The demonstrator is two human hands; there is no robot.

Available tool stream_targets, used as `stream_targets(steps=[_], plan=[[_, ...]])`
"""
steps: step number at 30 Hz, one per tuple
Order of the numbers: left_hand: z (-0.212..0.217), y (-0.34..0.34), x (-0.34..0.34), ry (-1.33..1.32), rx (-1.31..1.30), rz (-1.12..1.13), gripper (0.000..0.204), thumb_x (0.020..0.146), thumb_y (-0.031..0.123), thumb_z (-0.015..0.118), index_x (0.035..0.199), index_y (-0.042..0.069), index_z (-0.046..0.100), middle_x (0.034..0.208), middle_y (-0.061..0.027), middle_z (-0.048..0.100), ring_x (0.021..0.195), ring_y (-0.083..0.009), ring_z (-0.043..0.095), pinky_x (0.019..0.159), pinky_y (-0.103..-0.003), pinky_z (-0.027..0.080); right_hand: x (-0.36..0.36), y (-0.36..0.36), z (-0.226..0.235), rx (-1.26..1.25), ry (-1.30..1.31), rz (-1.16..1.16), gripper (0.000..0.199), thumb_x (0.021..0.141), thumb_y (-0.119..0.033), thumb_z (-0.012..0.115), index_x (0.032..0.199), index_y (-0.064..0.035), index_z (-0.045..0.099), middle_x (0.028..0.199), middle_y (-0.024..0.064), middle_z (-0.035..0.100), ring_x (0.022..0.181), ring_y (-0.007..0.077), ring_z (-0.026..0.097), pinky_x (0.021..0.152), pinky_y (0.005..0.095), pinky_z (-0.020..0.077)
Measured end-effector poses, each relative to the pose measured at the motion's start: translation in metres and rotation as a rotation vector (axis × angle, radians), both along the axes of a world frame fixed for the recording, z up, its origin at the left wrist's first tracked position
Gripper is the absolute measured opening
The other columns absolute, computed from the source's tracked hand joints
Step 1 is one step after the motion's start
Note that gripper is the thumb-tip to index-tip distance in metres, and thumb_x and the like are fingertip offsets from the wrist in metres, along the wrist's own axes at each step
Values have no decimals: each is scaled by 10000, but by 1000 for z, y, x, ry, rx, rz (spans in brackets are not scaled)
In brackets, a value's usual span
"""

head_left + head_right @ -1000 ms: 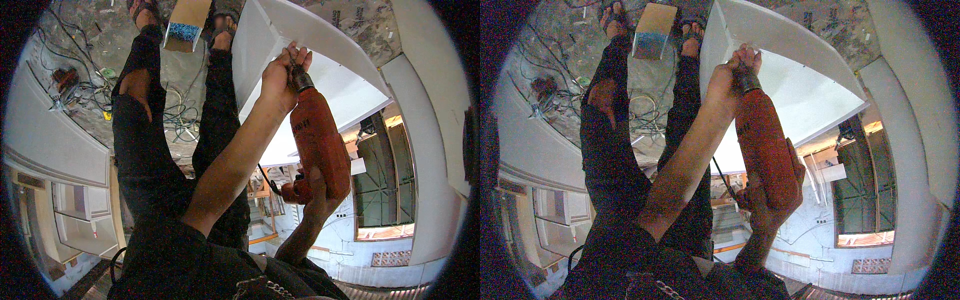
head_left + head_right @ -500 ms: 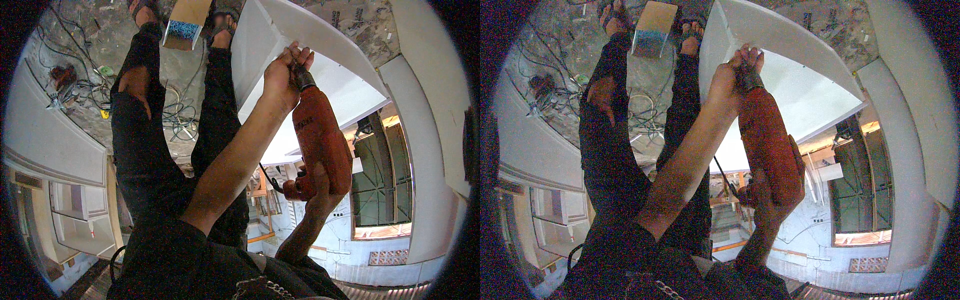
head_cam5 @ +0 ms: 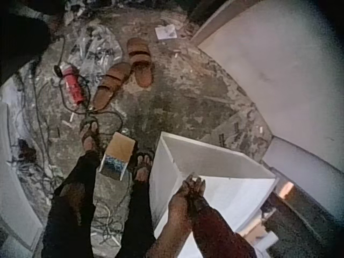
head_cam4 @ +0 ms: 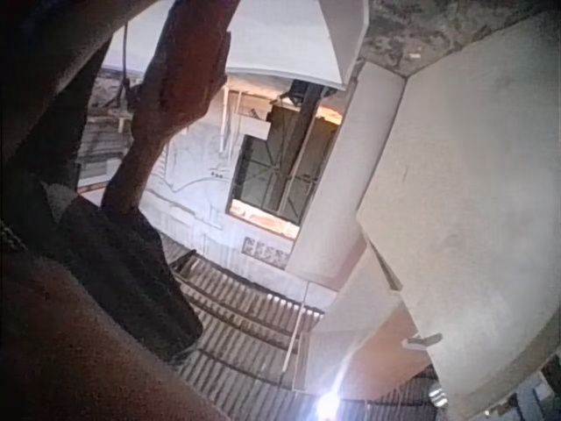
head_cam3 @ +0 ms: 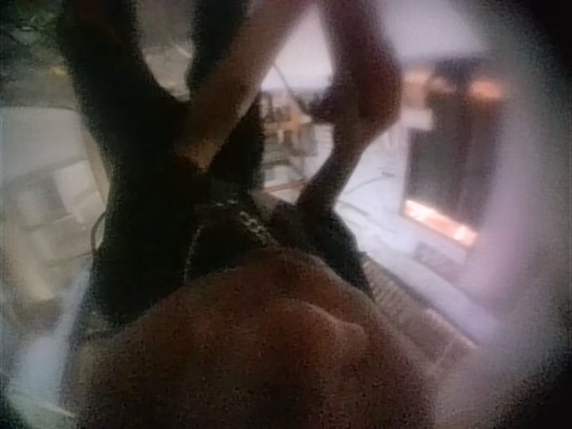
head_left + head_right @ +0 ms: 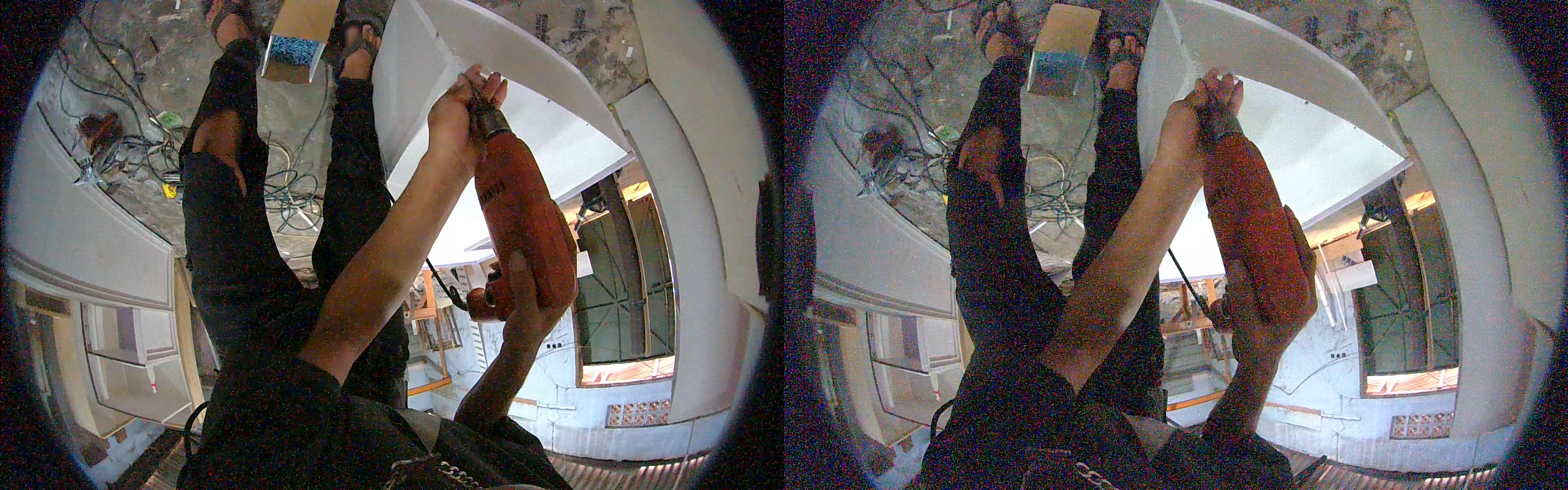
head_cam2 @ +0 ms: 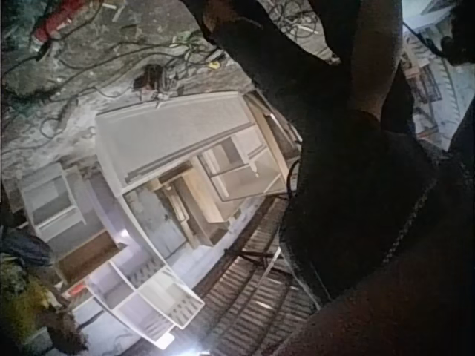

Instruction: The person uses a power drill to create holes in a white wooden panel, then picks up screws from a box and positions the drill over the panel.

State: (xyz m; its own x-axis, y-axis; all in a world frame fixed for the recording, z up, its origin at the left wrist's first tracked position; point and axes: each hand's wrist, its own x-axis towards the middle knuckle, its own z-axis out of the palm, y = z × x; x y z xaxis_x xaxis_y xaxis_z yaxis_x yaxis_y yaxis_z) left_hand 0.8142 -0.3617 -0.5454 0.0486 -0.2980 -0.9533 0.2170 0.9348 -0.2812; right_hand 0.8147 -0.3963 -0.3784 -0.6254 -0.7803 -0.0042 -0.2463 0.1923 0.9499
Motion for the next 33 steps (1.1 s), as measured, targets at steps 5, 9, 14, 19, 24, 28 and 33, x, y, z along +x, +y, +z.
stream_targets(steps=[5, 9, 14, 19, 24, 28, 33], plan=[[-5, -4, -7, -74, -17, 35, 341, 1028, 188, 323, 1219, -68, 441, 1014, -123, 525, 985, -262, 577, 990, -432, 487, -9, -4, 44, 289, -1054, 384, 309, 772, -181, 724, 860, -53, 457, 767, 56, 497, 573, 133, 504, 496, 266, 424], [-4, 2, -8, -61, 4, -61, 351, 1026, 185, 329, 1237, -79, 425, 977, -109, 519, 966, -250, 585, 991, -430, 486, -6, -1, 47, 369, -1290, 395, 404, 738, -171, 742, 1008, -33, 474, 877, 87, 539, 590, 131, 546, 498, 260, 454], [-7, 4, -11, -120, -3, -27, 365, 1025, 185, 330, 1263, -83, 402, 944, -99, 525, 935, -234, 597, 993, -421, 485, 5, -3, 50, 401, -1474, 186, 584, 695, -158, 763, 1193, -9, 496, 1016, 126, 593, 611, 129, 598, 500, 254, 491], [2, 0, -5, 5, -5, -11, 341, 1023, 185, 335, 1236, -68, 422, 922, -89, 544, 929, -237, 602, 977, -409, 493, 12, -7, 53, 388, -1433, 80, 713, 662, -148, 781, 1303, 7, 509, 1114, 151, 621, 629, 130, 631, 503, 243, 515], [-5, 2, -11, -88, -2, -27, 323, 1018, 172, 343, 1214, -64, 444, 951, -102, 547, 948, -245, 600, 978, -413, 493, 0, -14, 45, 620, -1488, 432, 719, 647, -164, 787, 1295, 2, 524, 1175, 143, 600, 954, 207, 626, 815, 340, 531], [-3, -1, -11, -83, 25, -20, 337, 1008, 154, 359, 1235, -83, 435, 1020, -137, 528, 990, -260, 587, 990, -428, 484, -1, -15, 46, 655, -1442, 521, 715, 647, -169, 786, 1294, -5, 527, 1158, 141, 603, 958, 215, 620, 830, 347, 520], [-11, 1, -17, -129, -6, 16, 352, 996, 138, 368, 1256, -95, 415, 1063, -153, 519, 1016, -271, 577, 1004, -432, 473, 9, -8, 49, 642, -1344, 495, 711, 647, -176, 785, 1292, -14, 532, 1136, 137, 606, 964, 225, 613, 848, 355, 506]])
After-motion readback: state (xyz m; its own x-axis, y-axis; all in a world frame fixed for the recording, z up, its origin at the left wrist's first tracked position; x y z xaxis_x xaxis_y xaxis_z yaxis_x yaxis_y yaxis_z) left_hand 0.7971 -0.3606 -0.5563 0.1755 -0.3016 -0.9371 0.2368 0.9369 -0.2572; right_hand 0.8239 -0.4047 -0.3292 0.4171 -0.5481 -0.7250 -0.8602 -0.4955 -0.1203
